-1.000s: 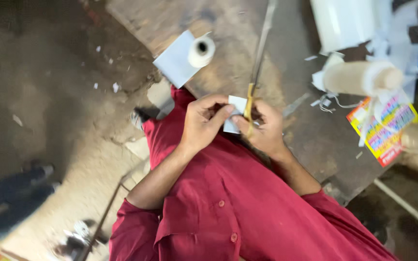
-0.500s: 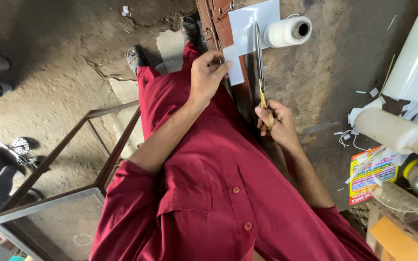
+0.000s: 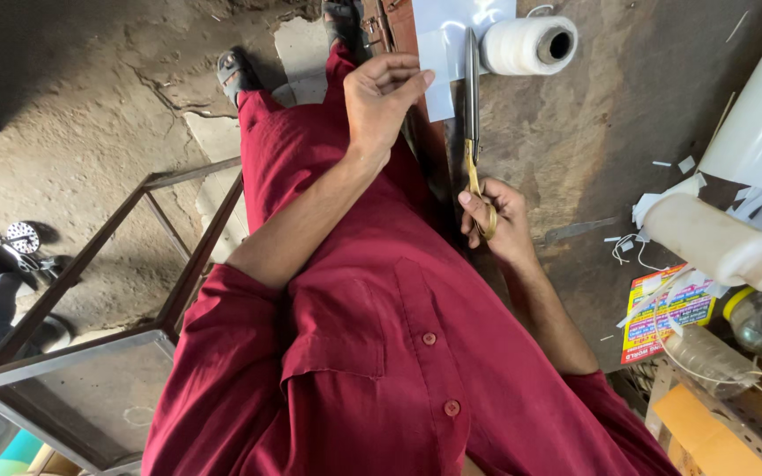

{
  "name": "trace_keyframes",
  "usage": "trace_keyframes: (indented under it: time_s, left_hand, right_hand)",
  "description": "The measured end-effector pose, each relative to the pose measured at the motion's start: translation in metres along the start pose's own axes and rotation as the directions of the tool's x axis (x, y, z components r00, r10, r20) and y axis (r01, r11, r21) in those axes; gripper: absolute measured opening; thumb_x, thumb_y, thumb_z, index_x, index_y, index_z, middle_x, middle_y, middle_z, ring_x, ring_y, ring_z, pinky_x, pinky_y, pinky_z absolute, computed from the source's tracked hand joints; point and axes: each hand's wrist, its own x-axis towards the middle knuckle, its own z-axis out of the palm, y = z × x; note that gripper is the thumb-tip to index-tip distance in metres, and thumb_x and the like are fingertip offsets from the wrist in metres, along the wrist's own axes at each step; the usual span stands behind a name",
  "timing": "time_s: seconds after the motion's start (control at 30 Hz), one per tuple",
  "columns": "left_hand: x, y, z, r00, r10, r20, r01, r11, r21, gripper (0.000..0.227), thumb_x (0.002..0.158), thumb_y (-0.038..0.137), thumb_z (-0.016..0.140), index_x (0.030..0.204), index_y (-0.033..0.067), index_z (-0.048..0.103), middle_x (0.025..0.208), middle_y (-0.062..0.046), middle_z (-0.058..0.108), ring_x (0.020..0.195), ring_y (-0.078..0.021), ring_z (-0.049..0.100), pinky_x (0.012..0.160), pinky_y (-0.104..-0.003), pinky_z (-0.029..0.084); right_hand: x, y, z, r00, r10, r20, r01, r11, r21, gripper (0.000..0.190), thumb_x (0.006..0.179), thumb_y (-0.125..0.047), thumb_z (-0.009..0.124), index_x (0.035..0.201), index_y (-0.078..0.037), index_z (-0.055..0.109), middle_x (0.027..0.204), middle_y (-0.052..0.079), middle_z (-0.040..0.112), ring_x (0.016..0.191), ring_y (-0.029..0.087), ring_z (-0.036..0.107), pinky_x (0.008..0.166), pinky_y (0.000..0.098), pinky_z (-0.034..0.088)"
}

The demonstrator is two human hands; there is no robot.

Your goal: The person uses large scissors to cut a white plastic sheet into smaller rectangular pieces. They repeatedly cut the sheet, hold the pieces, and place them on the table.

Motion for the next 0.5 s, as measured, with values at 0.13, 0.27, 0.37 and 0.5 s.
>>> trace_keyframes:
  time_s: [0.13, 0.27, 0.37, 0.5]
  left_hand:
    - [0.002, 0.009, -0.005, 0.998, -0.057, 0.036, 0.056, 0.998, 0.019, 0.019, 0.086, 0.001, 0.083, 0.103, -0.0033, 0.075, 0.086, -0.011, 0.080, 0.068, -0.0104, 0.074, 0.059, -0.021, 0.059]
    - [0.000, 0.017, -0.008, 0.996, -0.078, 0.032, 0.078, 0.997, -0.007, 0.019, 0.086, 0.001, 0.084, 0.102, -0.0035, 0.075, 0.085, -0.011, 0.081, 0.068, -0.0102, 0.073, 0.058, -0.021, 0.057]
    - [-0.002, 0.022, -0.014, 0.995, -0.098, 0.018, 0.097, 0.995, 0.018, 0.021, 0.085, 0.002, 0.084, 0.103, -0.0024, 0.074, 0.086, -0.010, 0.081, 0.070, -0.0095, 0.075, 0.057, -0.021, 0.058]
    - [-0.007, 0.022, -0.020, 0.996, -0.089, 0.002, 0.089, 0.996, -0.003, 0.020, 0.087, 0.002, 0.083, 0.104, -0.0014, 0.075, 0.085, -0.009, 0.081, 0.070, -0.0089, 0.074, 0.057, -0.020, 0.056]
  right_hand:
    - [-0.002, 0.001, -0.007, 1.000, 0.018, 0.016, -0.018, 0.999, 0.027, 0.025, 0.101, -0.026, 0.069, 0.092, -0.004, 0.063, 0.061, 0.004, 0.062, 0.041, 0.007, 0.051, 0.039, 0.0211, 0.039]
    - [-0.013, 0.003, -0.014, 0.999, 0.039, 0.031, -0.040, 0.999, 0.021, 0.027, 0.102, -0.028, 0.067, 0.092, -0.003, 0.064, 0.060, 0.004, 0.061, 0.039, 0.007, 0.049, 0.038, 0.0208, 0.036]
    - [-0.027, 0.007, -0.019, 0.992, 0.003, 0.128, -0.013, 0.997, 0.077, 0.038, 0.100, -0.039, 0.067, 0.095, -0.002, 0.064, 0.060, 0.004, 0.062, 0.039, 0.007, 0.049, 0.037, 0.0205, 0.036]
    - [-0.039, 0.009, -0.021, 0.960, -0.046, 0.275, -0.012, 0.978, 0.206, 0.057, 0.095, -0.057, 0.068, 0.096, -0.001, 0.064, 0.059, 0.004, 0.061, 0.038, 0.007, 0.049, 0.035, 0.0206, 0.037]
